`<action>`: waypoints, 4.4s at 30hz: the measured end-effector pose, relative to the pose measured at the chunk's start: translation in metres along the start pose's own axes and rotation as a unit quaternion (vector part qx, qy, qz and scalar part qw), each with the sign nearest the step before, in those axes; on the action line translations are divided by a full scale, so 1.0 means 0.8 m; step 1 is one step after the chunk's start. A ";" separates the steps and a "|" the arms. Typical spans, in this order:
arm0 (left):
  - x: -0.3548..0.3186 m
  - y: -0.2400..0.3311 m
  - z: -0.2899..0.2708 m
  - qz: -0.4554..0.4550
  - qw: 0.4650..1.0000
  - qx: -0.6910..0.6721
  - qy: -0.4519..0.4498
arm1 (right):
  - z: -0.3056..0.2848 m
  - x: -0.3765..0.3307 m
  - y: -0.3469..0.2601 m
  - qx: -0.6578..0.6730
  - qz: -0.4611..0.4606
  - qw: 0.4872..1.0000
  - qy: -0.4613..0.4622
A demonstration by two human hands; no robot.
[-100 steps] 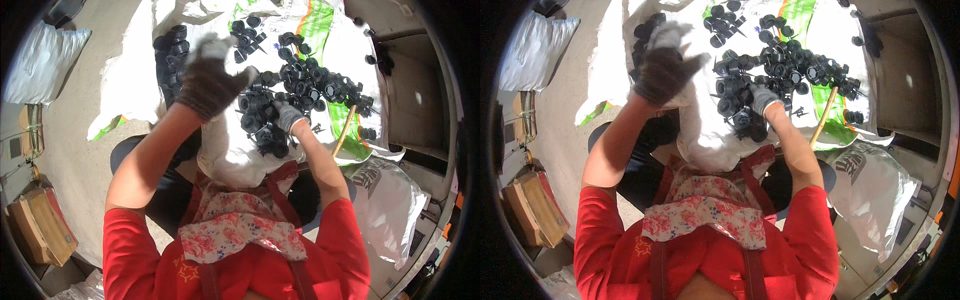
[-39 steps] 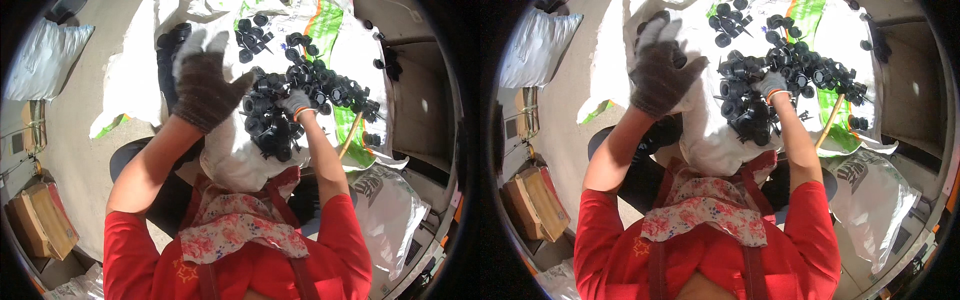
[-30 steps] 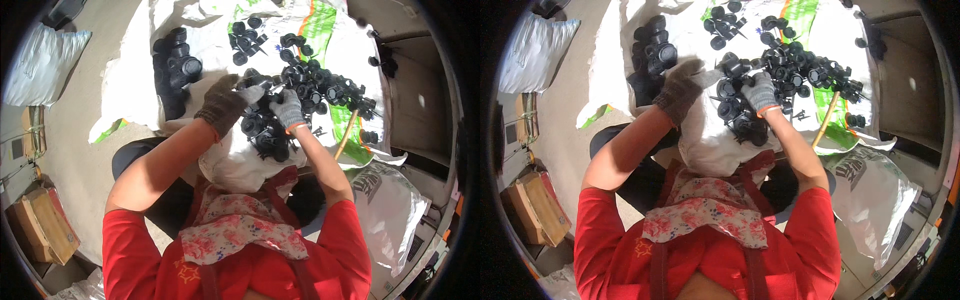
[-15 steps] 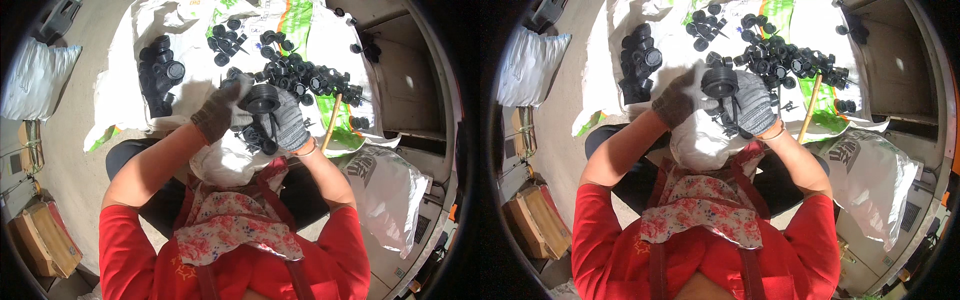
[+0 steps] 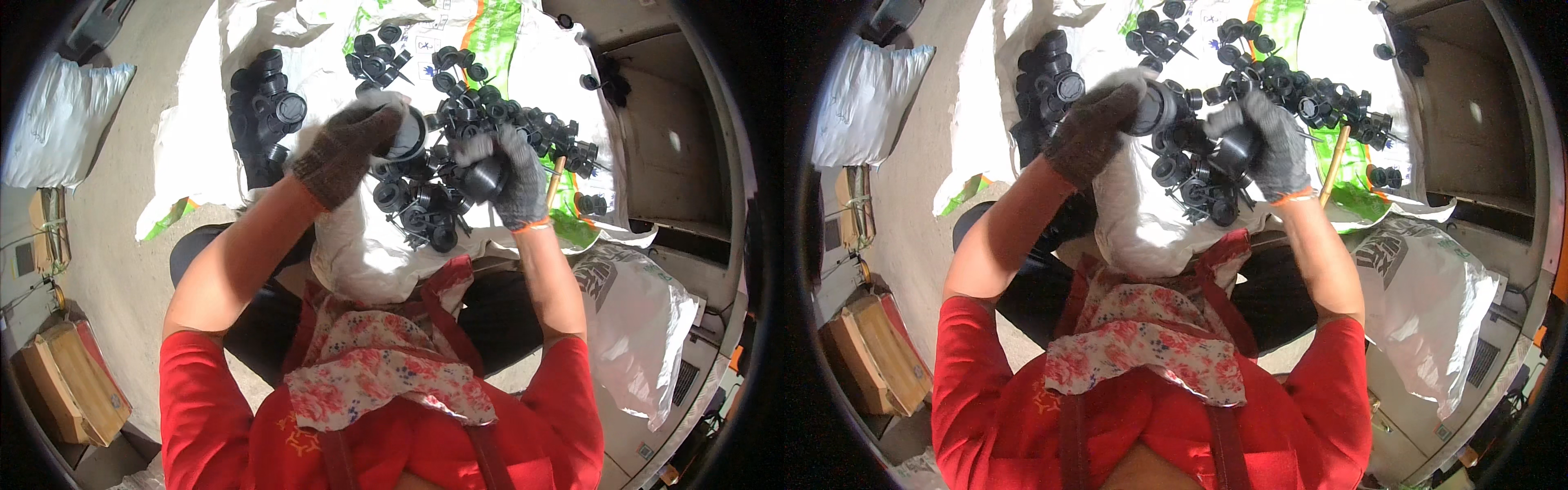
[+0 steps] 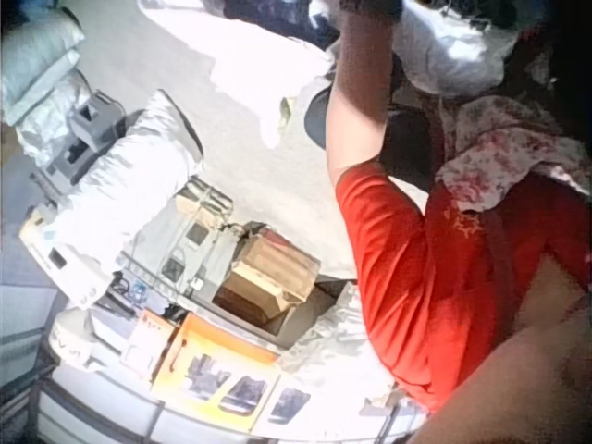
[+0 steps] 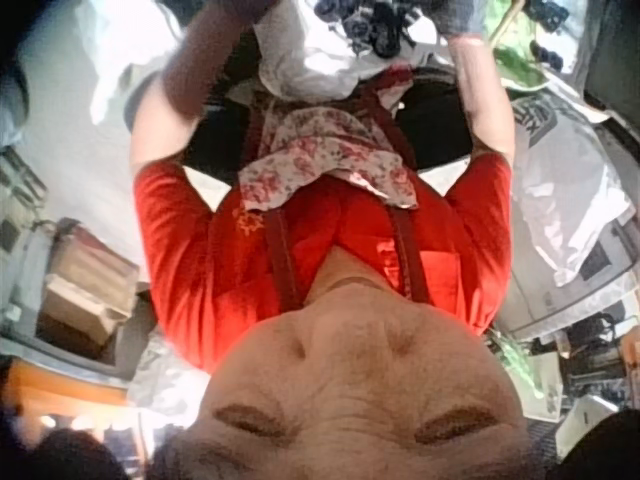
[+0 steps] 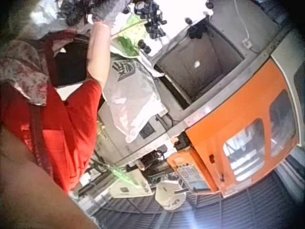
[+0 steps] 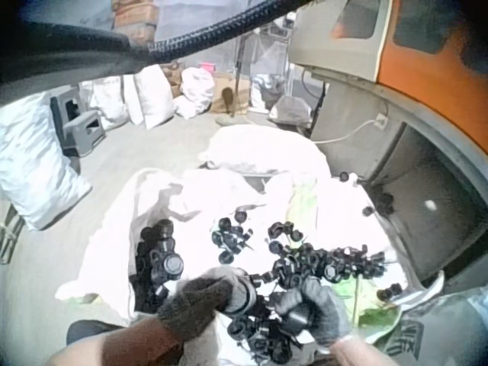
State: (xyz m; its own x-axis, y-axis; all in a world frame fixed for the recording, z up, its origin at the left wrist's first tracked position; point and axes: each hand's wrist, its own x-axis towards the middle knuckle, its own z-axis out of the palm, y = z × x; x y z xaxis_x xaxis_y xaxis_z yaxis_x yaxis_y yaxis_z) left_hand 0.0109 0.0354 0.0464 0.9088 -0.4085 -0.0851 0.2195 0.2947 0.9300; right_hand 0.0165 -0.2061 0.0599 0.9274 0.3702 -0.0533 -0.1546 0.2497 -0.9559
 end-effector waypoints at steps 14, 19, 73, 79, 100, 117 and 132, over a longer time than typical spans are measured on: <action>0.003 -0.005 -0.009 0.289 0.817 0.493 0.078 | 0.062 0.094 0.071 -0.342 -0.204 0.911 0.107; 0.008 -0.021 -0.023 0.223 0.731 0.635 0.113 | 0.055 0.127 0.114 -0.443 -0.179 0.873 0.101; 0.004 -0.005 0.022 -0.126 0.959 0.178 -0.182 | 0.013 -0.003 0.028 -0.799 -0.222 0.553 -0.074; 0.009 -0.001 -0.005 0.133 0.912 0.388 -0.025 | -0.005 0.010 0.005 -0.330 -0.028 0.941 0.064; -0.016 0.021 -0.036 0.254 0.664 0.636 0.300 | 0.041 0.037 0.117 -0.677 0.327 0.636 -0.176; -0.001 -0.063 0.002 -0.258 0.961 -0.095 0.042 | 0.041 -0.042 0.065 -0.534 -0.132 0.834 0.047; -0.005 -0.027 0.005 0.138 0.863 0.446 -0.194 | 0.038 -0.025 0.005 -0.743 -0.164 0.623 -0.182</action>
State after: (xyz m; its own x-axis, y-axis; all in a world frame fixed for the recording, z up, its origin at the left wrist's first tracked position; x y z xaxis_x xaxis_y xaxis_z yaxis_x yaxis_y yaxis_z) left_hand 0.0011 0.0272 0.0278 0.6575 -0.7384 0.1495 -0.5041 -0.2837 0.8157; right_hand -0.0130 -0.1853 0.0655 0.6462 0.7628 0.0253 0.7591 -0.6390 -0.1244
